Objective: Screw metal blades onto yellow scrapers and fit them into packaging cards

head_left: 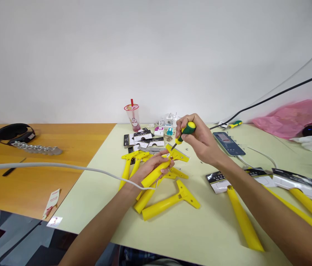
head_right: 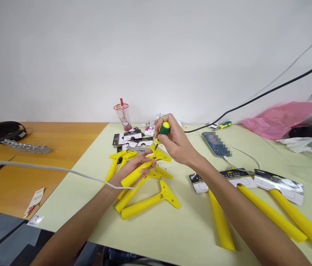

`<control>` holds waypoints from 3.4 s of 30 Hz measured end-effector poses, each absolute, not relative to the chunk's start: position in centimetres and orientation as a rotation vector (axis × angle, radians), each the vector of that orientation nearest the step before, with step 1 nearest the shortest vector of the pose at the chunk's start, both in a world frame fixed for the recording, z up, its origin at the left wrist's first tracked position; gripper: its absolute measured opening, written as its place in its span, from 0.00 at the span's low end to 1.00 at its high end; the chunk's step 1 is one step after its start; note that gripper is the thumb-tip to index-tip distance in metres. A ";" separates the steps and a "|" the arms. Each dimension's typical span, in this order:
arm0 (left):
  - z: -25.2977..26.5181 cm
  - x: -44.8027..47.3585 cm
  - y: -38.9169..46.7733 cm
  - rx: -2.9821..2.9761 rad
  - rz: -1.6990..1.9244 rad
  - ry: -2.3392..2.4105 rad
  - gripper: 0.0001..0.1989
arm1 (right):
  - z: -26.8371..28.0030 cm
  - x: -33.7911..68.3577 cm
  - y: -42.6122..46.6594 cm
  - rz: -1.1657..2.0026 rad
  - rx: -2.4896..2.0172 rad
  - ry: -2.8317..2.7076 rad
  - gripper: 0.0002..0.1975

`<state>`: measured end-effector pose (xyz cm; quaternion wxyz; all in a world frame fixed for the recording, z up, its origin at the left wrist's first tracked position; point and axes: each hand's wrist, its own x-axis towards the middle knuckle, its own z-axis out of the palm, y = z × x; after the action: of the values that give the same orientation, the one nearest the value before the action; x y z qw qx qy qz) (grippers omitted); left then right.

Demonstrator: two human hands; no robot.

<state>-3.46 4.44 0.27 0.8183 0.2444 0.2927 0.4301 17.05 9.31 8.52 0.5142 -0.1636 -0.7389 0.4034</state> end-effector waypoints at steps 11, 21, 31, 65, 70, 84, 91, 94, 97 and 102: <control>0.9 -3.4 4.1 0.545 0.965 0.651 0.26 | 8.8 17.4 9.4 0.486 -0.550 -1.937 0.11; 0.6 -3.1 4.2 0.446 1.073 0.624 0.26 | 8.6 17.7 9.8 0.466 -0.440 -2.055 0.23; -0.3 -3.6 4.6 0.546 0.998 0.666 0.27 | 8.5 17.8 10.1 0.371 -0.477 -2.124 0.32; 1.7 -3.0 4.1 0.393 1.090 0.663 0.26 | 9.1 18.0 10.0 0.481 -0.522 -2.159 0.15; 1.8 -2.9 4.2 0.386 1.101 0.661 0.27 | 9.0 18.0 10.2 0.326 -0.574 -2.104 0.07; 1.3 -3.0 4.4 0.346 1.157 0.634 0.30 | 9.1 18.2 10.0 0.402 -0.606 -2.167 0.17; 1.1 -3.2 4.4 0.383 1.133 0.635 0.30 | 8.9 17.8 9.9 0.330 -0.579 -2.094 0.12; 0.4 -3.5 4.7 0.394 1.133 0.619 0.30 | 9.0 17.9 9.8 0.398 -0.562 -2.156 0.16; 0.1 -3.8 4.9 0.421 1.099 0.613 0.30 | 8.9 17.9 9.8 0.432 -0.574 -2.173 0.15; 1.2 -3.6 4.5 0.403 1.097 0.632 0.32 | 8.8 17.9 10.1 0.241 -0.591 -2.088 0.11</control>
<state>-3.63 4.53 1.20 0.7872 0.1871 0.2934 0.5092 17.93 10.05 8.76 0.4609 -0.2401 -0.8487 0.0980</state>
